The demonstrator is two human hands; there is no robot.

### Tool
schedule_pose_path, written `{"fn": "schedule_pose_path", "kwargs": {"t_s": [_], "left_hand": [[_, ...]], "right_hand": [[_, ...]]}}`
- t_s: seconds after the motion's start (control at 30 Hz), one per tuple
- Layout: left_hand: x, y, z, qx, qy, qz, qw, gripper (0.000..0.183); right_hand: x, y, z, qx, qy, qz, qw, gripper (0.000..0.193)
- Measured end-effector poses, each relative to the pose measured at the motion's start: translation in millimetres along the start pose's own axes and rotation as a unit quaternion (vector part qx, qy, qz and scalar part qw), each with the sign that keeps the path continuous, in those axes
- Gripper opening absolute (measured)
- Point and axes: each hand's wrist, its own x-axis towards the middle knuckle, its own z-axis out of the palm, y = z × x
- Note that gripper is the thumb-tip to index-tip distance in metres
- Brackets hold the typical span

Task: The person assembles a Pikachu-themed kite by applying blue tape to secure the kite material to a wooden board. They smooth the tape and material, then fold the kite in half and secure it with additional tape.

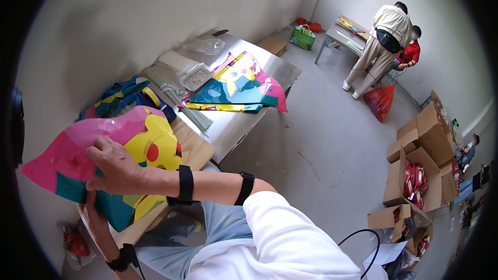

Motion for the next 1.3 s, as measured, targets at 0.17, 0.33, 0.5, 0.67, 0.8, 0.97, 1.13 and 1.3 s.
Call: {"fn": "schedule_pose_path", "kwargs": {"t_s": [0.17, 0.33, 0.5, 0.67, 0.8, 0.97, 1.13, 1.3], "left_hand": [[-18, -9, -18, 0.059, -0.107, -0.121, 0.985, 0.053], [-21, 15, 4, 0.065, -0.182, -0.097, 0.976, 0.043], [-8, 23, 17, 0.097, -0.18, 0.024, 0.979, 0.027], [3, 13, 15, 0.1, -0.177, 0.017, 0.979, 0.029], [-6, 27, 3, 0.139, -0.189, -0.001, 0.972, 0.022], [-13, 34, 11, 0.094, -0.179, -0.073, 0.977, 0.024], [-12, 45, 16, 0.089, -0.2, -0.06, 0.974, 0.03], [-13, 53, 28, 0.168, -0.129, 0.11, 0.971, 0.024]], "right_hand": [[7, 31, 4, -0.031, -0.012, -0.029, 0.999, 0.066], [12, 65, -6, 0.253, -0.182, 0.15, 0.938, 0.028], [8, 48, -24, 0.156, -0.137, 0.187, 0.96, 0.018], [6, 56, -28, 0.124, -0.151, 0.228, 0.954, 0.022], [6, 61, -24, 0.117, -0.107, 0.144, 0.977, 0.023], [2, 62, -16, 0.109, -0.019, -0.01, 0.994, 0.021], [10, 59, -21, 0.119, -0.142, 0.116, 0.976, 0.017], [7, 39, -3, 0.099, -0.178, 0.233, 0.951, 0.018]]}}
